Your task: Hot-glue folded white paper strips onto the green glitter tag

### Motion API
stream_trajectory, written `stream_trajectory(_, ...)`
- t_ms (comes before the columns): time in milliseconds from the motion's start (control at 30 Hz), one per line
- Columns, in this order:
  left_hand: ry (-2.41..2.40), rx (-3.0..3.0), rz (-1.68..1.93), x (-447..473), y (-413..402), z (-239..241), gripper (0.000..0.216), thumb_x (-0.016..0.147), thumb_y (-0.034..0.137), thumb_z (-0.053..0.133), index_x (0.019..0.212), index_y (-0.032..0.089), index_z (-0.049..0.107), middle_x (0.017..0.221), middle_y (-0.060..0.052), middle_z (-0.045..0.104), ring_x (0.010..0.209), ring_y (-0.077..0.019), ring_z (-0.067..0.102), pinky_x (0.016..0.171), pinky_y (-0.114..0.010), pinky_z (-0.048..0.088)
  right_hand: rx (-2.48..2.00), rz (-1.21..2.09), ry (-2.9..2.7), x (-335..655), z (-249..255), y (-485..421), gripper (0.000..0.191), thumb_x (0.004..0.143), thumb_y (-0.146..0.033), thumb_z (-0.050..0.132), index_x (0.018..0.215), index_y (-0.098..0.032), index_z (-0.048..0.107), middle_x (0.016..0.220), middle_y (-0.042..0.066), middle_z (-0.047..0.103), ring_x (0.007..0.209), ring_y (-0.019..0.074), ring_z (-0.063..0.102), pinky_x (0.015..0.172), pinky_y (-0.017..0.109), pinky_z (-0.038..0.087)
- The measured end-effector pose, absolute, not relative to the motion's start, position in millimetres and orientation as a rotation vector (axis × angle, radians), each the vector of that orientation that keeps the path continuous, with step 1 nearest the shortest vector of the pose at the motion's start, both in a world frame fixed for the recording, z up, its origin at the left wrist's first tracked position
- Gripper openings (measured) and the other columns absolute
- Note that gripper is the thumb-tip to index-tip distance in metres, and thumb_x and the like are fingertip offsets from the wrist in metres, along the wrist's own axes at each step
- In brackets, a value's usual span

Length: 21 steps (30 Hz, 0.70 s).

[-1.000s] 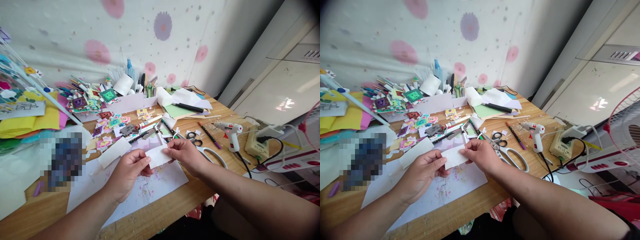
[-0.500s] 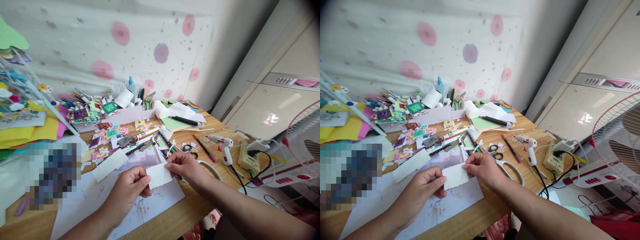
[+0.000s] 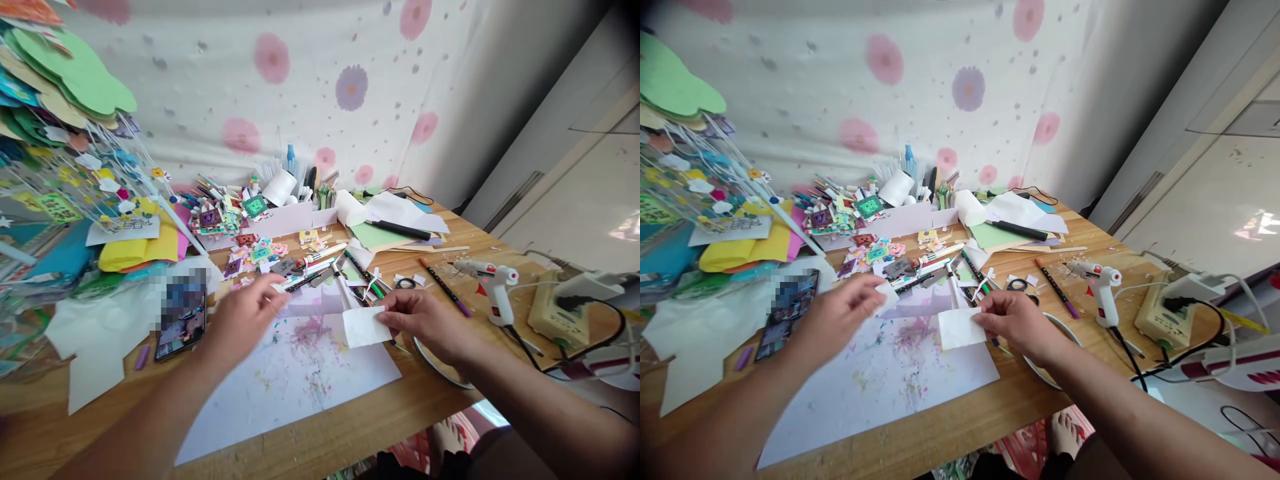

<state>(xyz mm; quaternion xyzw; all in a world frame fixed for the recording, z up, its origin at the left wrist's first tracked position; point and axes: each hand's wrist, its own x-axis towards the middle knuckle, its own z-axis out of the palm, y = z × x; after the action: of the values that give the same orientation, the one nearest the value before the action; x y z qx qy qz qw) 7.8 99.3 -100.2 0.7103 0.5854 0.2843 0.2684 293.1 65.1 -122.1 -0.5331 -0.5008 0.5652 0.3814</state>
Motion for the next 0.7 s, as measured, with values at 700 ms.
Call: stream_trajectory(700, 1.440, 1.702, 0.783, -2, 105, -107, 0.033, 0.074, 0.043, 0.060, 0.094, 0.017, 0.067, 0.083, -0.005, 0.069, 0.069, -0.0195, 0.062, 0.060, -0.028, 0.045, -1.057, 1.496, -0.968, 238, -114, 69, 0.034, 0.057, -0.039, 0.083, 0.063, -0.019, 0.056, 0.053, -0.006, 0.055, 0.050, 0.0086, 0.049, 0.053, 0.025, 0.041)
